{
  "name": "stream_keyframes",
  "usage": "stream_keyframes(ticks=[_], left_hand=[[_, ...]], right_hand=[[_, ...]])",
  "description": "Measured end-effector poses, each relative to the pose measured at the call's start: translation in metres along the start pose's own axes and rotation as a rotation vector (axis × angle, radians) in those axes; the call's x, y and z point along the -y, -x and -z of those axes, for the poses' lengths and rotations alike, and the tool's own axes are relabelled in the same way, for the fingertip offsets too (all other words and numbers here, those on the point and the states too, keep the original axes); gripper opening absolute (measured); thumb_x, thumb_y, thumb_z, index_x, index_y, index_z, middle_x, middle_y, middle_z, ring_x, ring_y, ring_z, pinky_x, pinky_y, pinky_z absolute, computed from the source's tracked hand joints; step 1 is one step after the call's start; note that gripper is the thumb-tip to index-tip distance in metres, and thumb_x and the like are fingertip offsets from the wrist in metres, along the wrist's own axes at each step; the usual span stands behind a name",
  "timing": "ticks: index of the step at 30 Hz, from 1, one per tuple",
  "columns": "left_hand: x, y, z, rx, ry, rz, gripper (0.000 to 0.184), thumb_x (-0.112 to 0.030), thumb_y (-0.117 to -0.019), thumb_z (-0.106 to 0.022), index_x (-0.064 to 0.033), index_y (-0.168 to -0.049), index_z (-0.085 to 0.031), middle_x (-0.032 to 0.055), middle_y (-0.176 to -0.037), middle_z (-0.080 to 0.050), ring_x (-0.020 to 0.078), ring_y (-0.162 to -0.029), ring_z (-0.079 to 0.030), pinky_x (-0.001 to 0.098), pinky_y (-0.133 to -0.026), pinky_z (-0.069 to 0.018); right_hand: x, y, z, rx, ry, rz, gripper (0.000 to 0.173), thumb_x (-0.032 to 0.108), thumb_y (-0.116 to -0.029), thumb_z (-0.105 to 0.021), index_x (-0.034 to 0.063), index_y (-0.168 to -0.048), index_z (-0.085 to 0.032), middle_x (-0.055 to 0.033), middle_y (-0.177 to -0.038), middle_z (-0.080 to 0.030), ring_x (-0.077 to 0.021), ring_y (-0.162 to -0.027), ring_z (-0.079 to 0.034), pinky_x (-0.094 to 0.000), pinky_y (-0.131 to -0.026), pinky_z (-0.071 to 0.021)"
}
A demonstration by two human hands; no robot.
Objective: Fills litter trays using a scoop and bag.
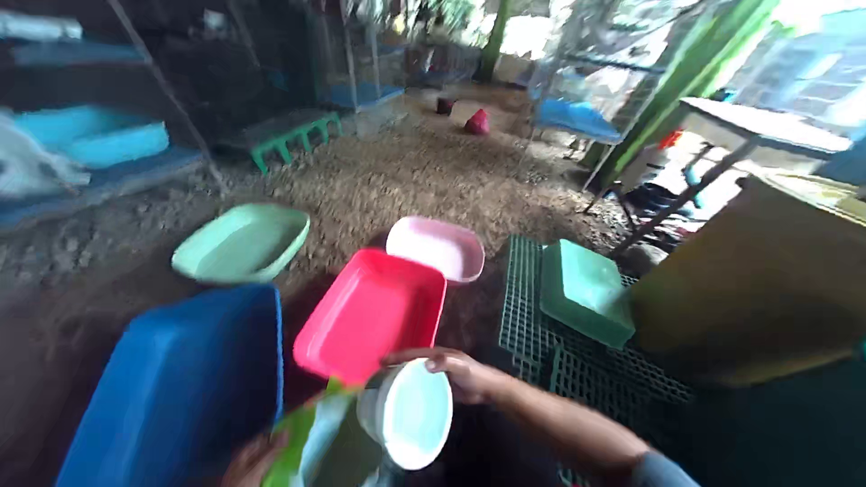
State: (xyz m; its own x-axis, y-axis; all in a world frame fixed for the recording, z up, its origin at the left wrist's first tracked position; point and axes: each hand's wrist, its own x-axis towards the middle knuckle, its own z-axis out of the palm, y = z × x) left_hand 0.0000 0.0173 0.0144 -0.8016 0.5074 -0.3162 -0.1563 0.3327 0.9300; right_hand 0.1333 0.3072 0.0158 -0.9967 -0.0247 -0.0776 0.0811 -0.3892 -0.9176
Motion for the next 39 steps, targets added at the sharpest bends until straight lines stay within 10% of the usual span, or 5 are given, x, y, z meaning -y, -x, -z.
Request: stream_keyframes(ticks=[6, 15, 19, 28, 39], left_hand=[[0.016, 0.009, -0.010, -0.018, 0.135, -0.055, 0.027, -0.008, -0.1002, -0.053, -0.0156, -0.076, -0.062, -0.0158, -0.065, -0.061, -0.0069, -0.061, -0.058, 0.0144, -0.060, -0.0515], [0.026, 0.023, -0.016, -0.064, 0.178, -0.207, 0.021, -0.006, -0.0981, -0.056, -0.0081, -0.082, -0.068, -0.0140, -0.077, -0.066, -0.0093, -0.073, -0.061, 0.0126, -0.071, -0.0518], [0.043, 0.033, -0.018, -0.014, 0.057, -0.381, 0.027, -0.012, -0.0968, -0.055, -0.0018, -0.075, -0.068, -0.0053, -0.082, -0.066, -0.0055, -0.080, -0.061, 0.0149, -0.078, -0.0516], [0.042, 0.021, -0.028, -0.016, 0.021, -0.411, 0.034, -0.015, -0.0969, -0.054, -0.0090, -0.064, -0.059, -0.0091, -0.074, -0.061, -0.0082, -0.073, -0.057, 0.0109, -0.070, -0.0476], [0.044, 0.016, -0.018, -0.030, 0.075, -0.377, 0.030, -0.014, -0.0973, -0.052, -0.0135, -0.070, -0.063, -0.0134, -0.074, -0.060, -0.0077, -0.071, -0.057, 0.0119, -0.068, -0.0490]], right_hand=[[-0.054, -0.056, -0.053, 0.164, 0.612, -0.690, 0.049, 0.039, -0.1090, -0.048, -0.0011, -0.134, -0.060, -0.0228, -0.122, -0.065, -0.0299, -0.101, -0.067, -0.0499, -0.083, -0.0555], [-0.134, -0.077, -0.082, 0.608, 1.433, -0.485, 0.087, 0.004, -0.0740, -0.088, -0.0004, -0.150, -0.045, -0.0337, -0.154, -0.036, -0.0568, -0.140, -0.037, -0.0706, -0.100, -0.0453], [-0.143, -0.045, -0.065, 0.405, 1.607, -0.335, 0.079, 0.008, -0.0809, -0.081, 0.0077, -0.152, -0.046, -0.0295, -0.150, -0.047, -0.0521, -0.135, -0.046, -0.0699, -0.104, -0.0403], [-0.179, -0.065, -0.065, 0.050, 1.276, -0.683, 0.094, 0.027, -0.0842, -0.083, -0.0042, -0.157, -0.032, -0.0397, -0.158, -0.026, -0.0555, -0.146, -0.028, -0.0637, -0.117, -0.0322], [-0.205, -0.064, -0.050, 0.245, 0.700, -0.680, 0.055, 0.033, -0.0987, -0.070, 0.0008, -0.142, -0.059, -0.0262, -0.130, -0.065, -0.0374, -0.120, -0.063, -0.0562, -0.104, -0.0474]])
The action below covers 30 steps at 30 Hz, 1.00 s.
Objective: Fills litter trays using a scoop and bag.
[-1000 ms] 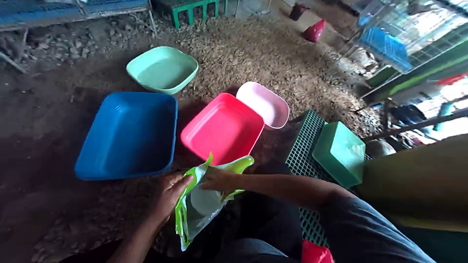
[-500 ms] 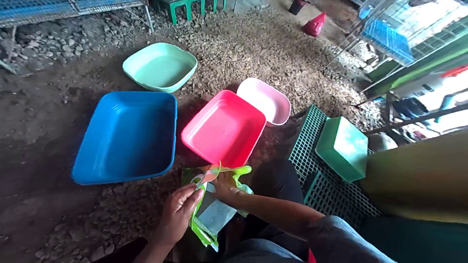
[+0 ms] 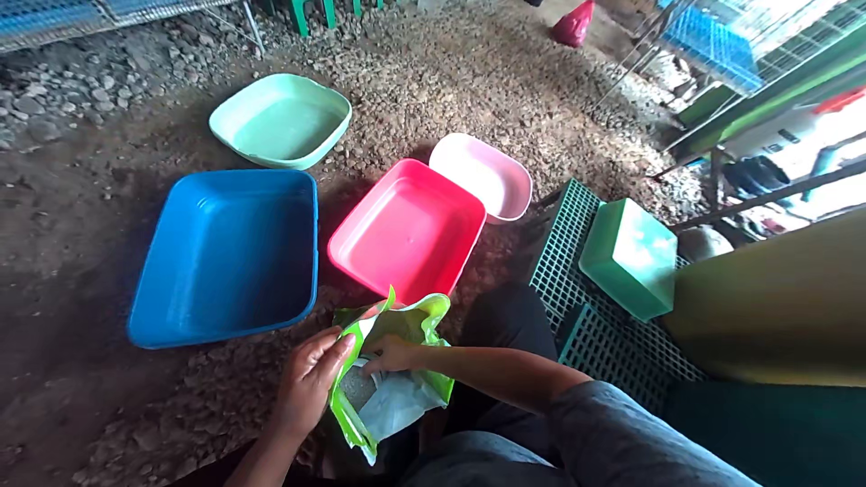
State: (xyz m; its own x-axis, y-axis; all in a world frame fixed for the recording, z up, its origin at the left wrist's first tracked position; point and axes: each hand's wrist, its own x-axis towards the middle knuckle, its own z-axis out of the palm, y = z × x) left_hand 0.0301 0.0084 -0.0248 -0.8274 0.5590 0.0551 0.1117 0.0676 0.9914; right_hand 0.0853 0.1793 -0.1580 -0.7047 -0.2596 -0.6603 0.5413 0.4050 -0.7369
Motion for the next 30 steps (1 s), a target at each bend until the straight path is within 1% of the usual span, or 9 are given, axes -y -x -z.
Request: stream_keyframes(ticks=[2, 5, 9, 12, 15, 17, 20, 23, 30], left_hand=[[0.000, 0.000, 0.001, 0.008, 0.006, 0.005, 0.029, -0.014, -0.0975, -0.051, -0.0124, -0.072, -0.065, -0.0127, -0.076, -0.062, -0.0068, -0.074, -0.059, 0.0134, -0.071, -0.0504], [0.000, -0.002, 0.000, 0.005, 0.001, 0.003, 0.028, -0.015, -0.0975, -0.051, -0.0127, -0.074, -0.067, -0.0131, -0.076, -0.062, -0.0064, -0.074, -0.059, 0.0136, -0.071, -0.0507], [0.000, -0.003, 0.000, -0.005, -0.001, 0.007, 0.028, -0.013, -0.0969, -0.050, -0.0111, -0.075, -0.068, -0.0119, -0.077, -0.065, -0.0065, -0.075, -0.061, 0.0141, -0.072, -0.0520], [-0.001, -0.004, -0.002, -0.022, 0.015, 0.012, 0.028, -0.012, -0.0976, -0.050, -0.0116, -0.077, -0.068, -0.0127, -0.077, -0.064, -0.0064, -0.074, -0.061, 0.0141, -0.072, -0.0523], [-0.002, -0.004, -0.002, -0.032, 0.032, 0.031, 0.028, -0.012, -0.0981, -0.049, -0.0123, -0.078, -0.069, -0.0128, -0.077, -0.065, -0.0056, -0.075, -0.062, 0.0147, -0.072, -0.0529], [-0.002, -0.003, -0.002, -0.038, 0.040, 0.050, 0.029, -0.012, -0.0989, -0.048, -0.0125, -0.079, -0.069, -0.0122, -0.079, -0.066, -0.0047, -0.076, -0.063, 0.0156, -0.073, -0.0537], [-0.003, -0.003, -0.003, -0.056, 0.058, 0.076, 0.028, -0.013, -0.0984, -0.048, -0.0135, -0.081, -0.070, -0.0127, -0.080, -0.068, -0.0045, -0.077, -0.064, 0.0163, -0.074, -0.0547], [-0.004, -0.003, -0.002, -0.080, 0.092, 0.109, 0.028, -0.013, -0.0986, -0.048, -0.0134, -0.085, -0.071, -0.0116, -0.083, -0.070, -0.0031, -0.080, -0.066, 0.0181, -0.077, -0.0563], [-0.010, -0.005, -0.002, -0.149, 0.144, 0.189, 0.029, -0.009, -0.0984, -0.045, -0.0150, -0.084, -0.070, -0.0141, -0.078, -0.070, -0.0045, -0.075, -0.066, 0.0165, -0.073, -0.0564]], right_hand=[[0.003, 0.007, 0.007, 0.015, -0.181, -0.009, 0.047, 0.029, -0.1034, -0.063, -0.0008, -0.140, -0.059, -0.0253, -0.126, -0.066, -0.0332, -0.110, -0.067, -0.0507, -0.097, -0.0526], [0.011, 0.021, 0.021, -0.004, -0.304, -0.035, 0.046, 0.029, -0.1083, -0.052, -0.0028, -0.140, -0.057, -0.0256, -0.134, -0.061, -0.0321, -0.119, -0.062, -0.0504, -0.103, -0.0490], [0.008, 0.037, 0.034, -0.113, -0.412, -0.030, 0.046, 0.029, -0.1096, -0.048, 0.0008, -0.145, -0.054, -0.0245, -0.136, -0.060, -0.0316, -0.118, -0.063, -0.0495, -0.097, -0.0532], [-0.002, 0.044, 0.035, -0.165, -0.609, -0.072, 0.044, 0.033, -0.1110, -0.043, 0.0002, -0.139, -0.053, -0.0210, -0.125, -0.063, -0.0269, -0.105, -0.068, -0.0451, -0.087, -0.0582], [-0.007, 0.053, 0.036, -0.166, -0.748, -0.073, 0.043, 0.033, -0.1112, -0.040, 0.0002, -0.136, -0.053, -0.0170, -0.118, -0.066, -0.0229, -0.098, -0.070, -0.0413, -0.084, -0.0595], [-0.004, 0.061, 0.037, -0.168, -0.719, -0.041, 0.040, 0.030, -0.1109, -0.041, 0.0001, -0.134, -0.055, -0.0147, -0.115, -0.066, -0.0196, -0.097, -0.069, -0.0385, -0.083, -0.0587], [0.003, 0.075, 0.039, -0.157, -0.696, -0.002, 0.043, 0.031, -0.1111, -0.040, -0.0001, -0.137, -0.054, -0.0141, -0.118, -0.066, -0.0177, -0.098, -0.068, -0.0364, -0.084, -0.0583], [0.011, 0.088, 0.040, -0.167, -0.727, 0.004, 0.042, 0.032, -0.1117, -0.037, 0.0004, -0.133, -0.055, -0.0106, -0.111, -0.068, -0.0149, -0.092, -0.069, -0.0334, -0.081, -0.0590], [0.040, 0.128, 0.045, -0.176, -0.667, 0.010, 0.041, 0.028, -0.1103, -0.041, 0.0016, -0.138, -0.056, -0.0081, -0.111, -0.069, -0.0119, -0.090, -0.070, -0.0304, -0.077, -0.0592]])
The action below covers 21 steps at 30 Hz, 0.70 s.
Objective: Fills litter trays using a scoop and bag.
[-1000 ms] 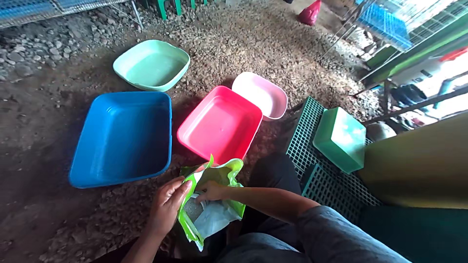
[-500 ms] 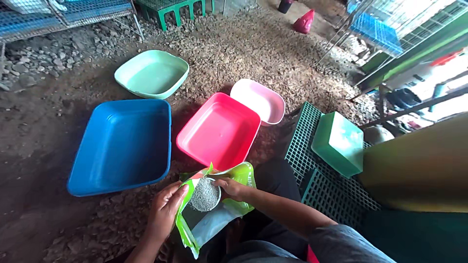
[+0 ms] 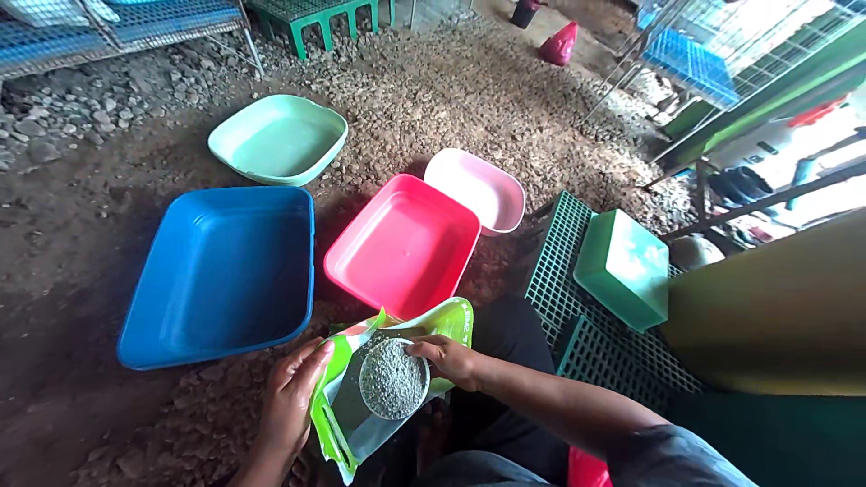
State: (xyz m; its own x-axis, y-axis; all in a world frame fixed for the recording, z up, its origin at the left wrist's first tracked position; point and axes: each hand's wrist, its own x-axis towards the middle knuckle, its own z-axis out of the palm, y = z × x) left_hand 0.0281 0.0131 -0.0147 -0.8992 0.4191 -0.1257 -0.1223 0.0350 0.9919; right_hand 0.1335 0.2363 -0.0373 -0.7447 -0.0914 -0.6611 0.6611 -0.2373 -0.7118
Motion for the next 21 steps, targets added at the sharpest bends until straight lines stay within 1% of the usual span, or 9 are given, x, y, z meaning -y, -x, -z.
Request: stream_keyframes(ticks=[2, 5, 9, 11, 13, 15, 17, 19, 21], left_hand=[[-0.001, 0.000, 0.000, -0.021, 0.023, 0.015, 0.030, -0.009, -0.0984, -0.045, -0.0164, -0.082, -0.069, -0.0150, -0.076, -0.069, -0.0053, -0.072, -0.065, 0.0156, -0.071, -0.0555], [-0.002, 0.000, 0.000, -0.040, 0.053, 0.026, 0.030, -0.008, -0.0986, -0.046, -0.0160, -0.083, -0.070, -0.0142, -0.076, -0.070, -0.0046, -0.073, -0.065, 0.0162, -0.072, -0.0562], [-0.004, -0.002, 0.001, -0.062, 0.073, 0.045, 0.031, -0.007, -0.0993, -0.045, -0.0163, -0.084, -0.070, -0.0145, -0.077, -0.071, -0.0051, -0.075, -0.066, 0.0157, -0.074, -0.0565], [-0.004, -0.002, 0.003, -0.064, 0.095, 0.057, 0.031, -0.007, -0.0998, -0.045, -0.0156, -0.084, -0.070, -0.0130, -0.077, -0.071, -0.0038, -0.074, -0.067, 0.0169, -0.073, -0.0571], [-0.005, -0.002, 0.004, -0.065, 0.106, 0.071, 0.031, -0.006, -0.0998, -0.044, -0.0164, -0.083, -0.069, -0.0130, -0.076, -0.071, -0.0034, -0.073, -0.067, 0.0173, -0.072, -0.0576], [-0.007, 0.000, 0.004, -0.062, 0.110, 0.084, 0.033, -0.006, -0.1005, -0.044, -0.0174, -0.083, -0.069, -0.0137, -0.076, -0.071, -0.0036, -0.073, -0.067, 0.0171, -0.071, -0.0578], [-0.006, 0.001, 0.005, -0.053, 0.110, 0.078, 0.034, -0.006, -0.1005, -0.044, -0.0181, -0.083, -0.070, -0.0141, -0.076, -0.071, -0.0041, -0.072, -0.067, 0.0166, -0.070, -0.0574], [-0.007, 0.002, 0.005, -0.047, 0.108, 0.080, 0.034, -0.005, -0.1005, -0.044, -0.0182, -0.083, -0.069, -0.0143, -0.075, -0.071, -0.0044, -0.071, -0.066, 0.0163, -0.070, -0.0569], [-0.009, 0.004, 0.005, -0.041, 0.095, 0.090, 0.034, -0.004, -0.1009, -0.043, -0.0175, -0.083, -0.068, -0.0146, -0.075, -0.070, -0.0049, -0.071, -0.066, 0.0162, -0.070, -0.0567]], right_hand=[[0.010, 0.011, 0.000, 0.016, 0.021, 0.005, 0.040, 0.028, -0.1101, -0.041, 0.0027, -0.137, -0.056, -0.0065, -0.112, -0.069, -0.0108, -0.091, -0.070, -0.0295, -0.077, -0.0595], [0.026, 0.024, 0.002, 0.015, 0.006, 0.014, 0.037, 0.028, -0.1096, -0.041, 0.0042, -0.131, -0.059, -0.0037, -0.108, -0.071, -0.0100, -0.090, -0.070, -0.0284, -0.076, -0.0597], [0.053, 0.038, 0.010, -0.001, -0.095, 0.031, 0.034, 0.028, -0.1101, -0.037, 0.0065, -0.124, -0.059, -0.0043, -0.104, -0.073, -0.0133, -0.090, -0.072, -0.0320, -0.078, -0.0612], [0.069, 0.042, 0.016, -0.025, -0.138, 0.065, 0.036, 0.029, -0.1101, -0.035, 0.0068, -0.123, -0.059, -0.0055, -0.103, -0.074, -0.0144, -0.088, -0.073, -0.0321, -0.076, -0.0615], [0.086, 0.044, 0.026, -0.055, -0.164, 0.110, 0.039, 0.031, -0.1109, -0.030, 0.0065, -0.125, -0.056, -0.0070, -0.104, -0.073, -0.0150, -0.084, -0.073, -0.0309, -0.072, -0.0612], [0.100, 0.036, 0.043, -0.073, -0.181, 0.159, 0.043, 0.033, -0.1118, -0.025, 0.0057, -0.131, -0.052, -0.0101, -0.109, -0.072, -0.0173, -0.085, -0.072, -0.0322, -0.072, -0.0609], [0.110, 0.019, 0.063, -0.128, -0.178, 0.197, 0.047, 0.037, -0.1124, -0.023, 0.0053, -0.134, -0.050, -0.0122, -0.109, -0.070, -0.0188, -0.084, -0.071, -0.0332, -0.073, -0.0605], [0.115, -0.008, 0.083, -0.238, -0.163, 0.232, 0.049, 0.039, -0.1128, -0.026, 0.0036, -0.134, -0.051, -0.0141, -0.107, -0.070, -0.0201, -0.081, -0.071, -0.0335, -0.071, -0.0602], [0.110, -0.044, 0.103, -0.374, -0.110, 0.260, 0.047, 0.038, -0.1126, -0.032, 0.0025, -0.136, -0.052, -0.0157, -0.108, -0.069, -0.0209, -0.081, -0.070, -0.0347, -0.071, -0.0595]])
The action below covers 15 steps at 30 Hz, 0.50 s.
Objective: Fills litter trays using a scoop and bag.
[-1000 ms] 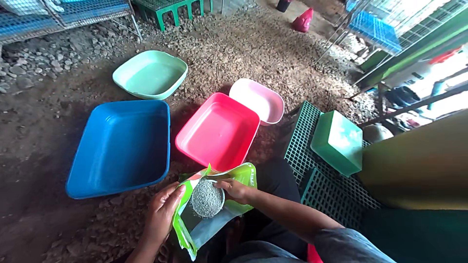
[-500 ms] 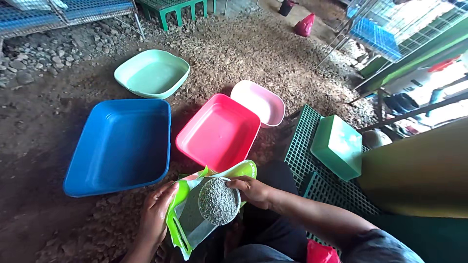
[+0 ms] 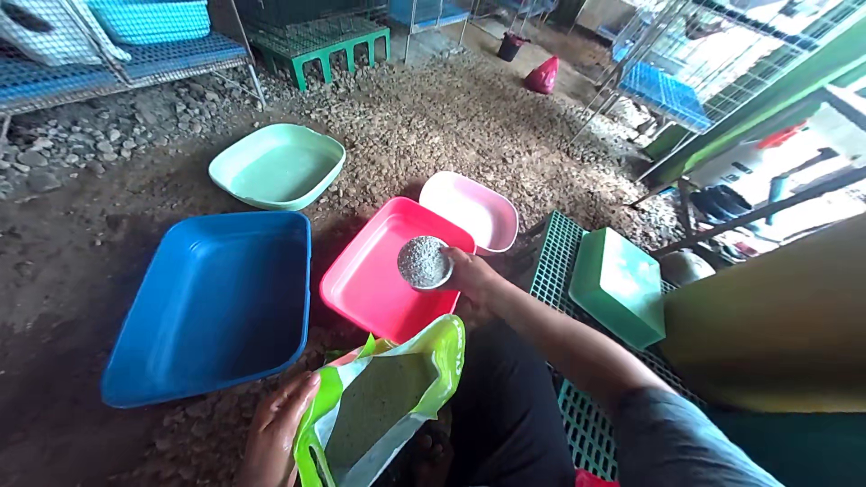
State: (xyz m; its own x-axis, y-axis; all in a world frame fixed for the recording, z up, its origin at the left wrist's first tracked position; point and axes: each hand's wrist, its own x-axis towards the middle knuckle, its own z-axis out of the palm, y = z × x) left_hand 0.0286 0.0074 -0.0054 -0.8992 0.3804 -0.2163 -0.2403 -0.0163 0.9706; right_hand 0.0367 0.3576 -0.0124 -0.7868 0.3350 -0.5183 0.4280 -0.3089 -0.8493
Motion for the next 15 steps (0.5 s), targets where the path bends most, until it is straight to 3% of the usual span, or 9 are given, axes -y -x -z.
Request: stream_keyframes(ticks=[3, 5, 7, 9, 11, 13, 15], left_hand=[[-0.004, 0.001, -0.001, 0.010, -0.012, 0.007, 0.035, -0.003, -0.1015, -0.043, -0.0168, -0.084, -0.070, -0.0156, -0.077, -0.071, -0.0058, -0.073, -0.066, 0.0162, -0.071, -0.0568], [-0.005, 0.002, -0.002, 0.019, -0.020, 0.012, 0.034, -0.003, -0.1017, -0.043, -0.0158, -0.085, -0.070, -0.0151, -0.078, -0.071, -0.0057, -0.074, -0.066, 0.0169, -0.073, -0.0570], [-0.002, 0.000, -0.001, 0.034, -0.018, -0.007, 0.035, -0.003, -0.1010, -0.043, -0.0164, -0.084, -0.070, -0.0149, -0.077, -0.071, -0.0056, -0.073, -0.066, 0.0169, -0.072, -0.0568], [0.002, -0.001, 0.002, 0.051, -0.017, -0.024, 0.036, -0.003, -0.1007, -0.043, -0.0180, -0.082, -0.070, -0.0151, -0.075, -0.070, -0.0054, -0.071, -0.065, 0.0165, -0.070, -0.0562], [0.004, -0.002, 0.003, 0.055, -0.024, -0.028, 0.037, -0.003, -0.1001, -0.043, -0.0185, -0.080, -0.069, -0.0151, -0.073, -0.069, -0.0052, -0.069, -0.064, 0.0162, -0.068, -0.0556], [0.004, -0.001, 0.003, 0.050, -0.030, -0.020, 0.036, -0.002, -0.0999, -0.043, -0.0186, -0.080, -0.069, -0.0157, -0.073, -0.069, -0.0058, -0.069, -0.064, 0.0160, -0.068, -0.0555], [0.005, 0.000, 0.002, 0.046, -0.031, -0.016, 0.035, -0.003, -0.0999, -0.044, -0.0188, -0.080, -0.069, -0.0161, -0.074, -0.069, -0.0061, -0.070, -0.064, 0.0160, -0.069, -0.0554]], right_hand=[[-0.036, -0.061, 0.004, -0.170, 0.256, 0.116, 0.045, 0.024, -0.1095, -0.049, 0.0017, -0.148, -0.047, -0.0253, -0.127, -0.063, -0.0308, -0.101, -0.068, -0.0438, -0.085, -0.0581], [-0.068, -0.100, 0.007, -0.289, 0.566, 0.243, 0.060, 0.019, -0.0957, -0.071, 0.0006, -0.148, -0.050, -0.0308, -0.140, -0.056, -0.0404, -0.124, -0.060, -0.0508, -0.105, -0.0500], [-0.091, -0.121, 0.007, -0.361, 0.766, 0.339, 0.074, 0.020, -0.0811, -0.084, 0.0037, -0.147, -0.053, -0.0355, -0.151, -0.042, -0.0499, -0.138, -0.045, -0.0563, -0.113, -0.0425], [-0.101, -0.129, 0.006, -0.372, 0.940, 0.420, 0.076, 0.019, -0.0767, -0.086, 0.0078, -0.146, -0.056, -0.0342, -0.157, -0.033, -0.0488, -0.146, -0.036, -0.0523, -0.115, -0.0420], [-0.100, -0.128, 0.007, -0.347, 1.127, 0.553, 0.070, 0.017, -0.0798, -0.084, 0.0088, -0.144, -0.059, -0.0344, -0.156, -0.035, -0.0495, -0.147, -0.034, -0.0523, -0.117, -0.0396], [-0.093, -0.124, 0.012, -0.322, 1.278, 0.705, 0.060, 0.014, -0.0854, -0.078, 0.0098, -0.143, -0.061, -0.0352, -0.153, -0.042, -0.0535, -0.145, -0.035, -0.0614, -0.117, -0.0350], [-0.081, -0.116, 0.016, -0.383, 1.351, 0.912, 0.049, 0.011, -0.0880, -0.074, 0.0110, -0.137, -0.066, -0.0344, -0.145, -0.052, -0.0559, -0.137, -0.045, -0.0688, -0.109, -0.0378]])
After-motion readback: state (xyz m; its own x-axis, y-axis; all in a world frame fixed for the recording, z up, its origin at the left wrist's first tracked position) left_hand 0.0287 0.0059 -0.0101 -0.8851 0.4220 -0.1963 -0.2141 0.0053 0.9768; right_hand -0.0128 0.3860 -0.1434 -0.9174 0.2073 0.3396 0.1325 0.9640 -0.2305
